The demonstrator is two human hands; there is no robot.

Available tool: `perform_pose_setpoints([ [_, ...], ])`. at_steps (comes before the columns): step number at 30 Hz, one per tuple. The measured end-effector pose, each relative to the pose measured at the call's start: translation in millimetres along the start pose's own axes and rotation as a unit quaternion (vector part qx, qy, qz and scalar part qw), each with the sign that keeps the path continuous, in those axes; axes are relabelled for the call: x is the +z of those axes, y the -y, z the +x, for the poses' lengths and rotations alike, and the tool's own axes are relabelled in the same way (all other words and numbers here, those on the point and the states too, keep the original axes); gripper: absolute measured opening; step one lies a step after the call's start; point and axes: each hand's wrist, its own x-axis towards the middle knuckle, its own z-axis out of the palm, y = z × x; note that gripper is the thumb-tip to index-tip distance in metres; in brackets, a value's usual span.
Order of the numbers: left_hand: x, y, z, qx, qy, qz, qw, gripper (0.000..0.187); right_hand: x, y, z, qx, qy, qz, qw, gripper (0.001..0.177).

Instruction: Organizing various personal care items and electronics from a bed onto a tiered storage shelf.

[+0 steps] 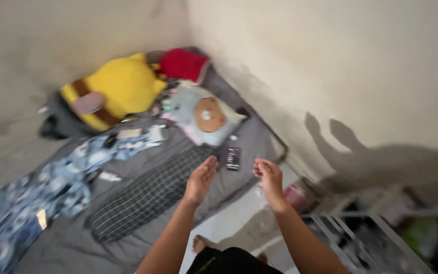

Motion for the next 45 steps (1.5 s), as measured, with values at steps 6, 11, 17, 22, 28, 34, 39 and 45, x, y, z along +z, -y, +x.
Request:
perform_pose_setpoints([
  [6, -111, -93, -43, 0.089, -0.047, -0.020, 0.995, 0.062, 144, -55, 22, 0.068, 0.037, 0.026, 0.997, 0.022],
  [11, -170, -143, -69, 0.128, -0.104, -0.021, 0.986, 0.065, 235, -74, 26, 0.100, 0.095, 0.017, 0.990, 0.022],
  [17, -224, -165, -66, 0.154, -0.170, -0.079, 0.970, 0.067, 296, -106, 57, 0.128, 0.145, -0.013, 0.981, 0.023],
  [22, -277, -163, -29, 0.174, -0.179, -0.101, 0.963, 0.068, 323, -160, 103, 0.149, 0.170, -0.064, 0.972, 0.024],
  [28, -371, -140, 65, 0.118, -0.267, -0.145, 0.945, 0.068, 364, -258, 197, 0.199, 0.216, -0.126, 0.948, 0.026],
  [34, -487, -80, 161, 0.126, -0.259, -0.170, 0.942, 0.067, 392, -381, 278, 0.249, 0.208, -0.186, 0.927, 0.031],
  [39, -591, -19, 231, 0.083, -0.290, -0.152, 0.941, 0.075, 398, -517, 339, 0.304, 0.211, -0.190, 0.909, 0.039],
  [45, -749, 99, 335, 0.132, -0.228, -0.152, 0.953, 0.080, 382, -703, 398, 0.377, 0.161, -0.052, 0.910, 0.039],
])
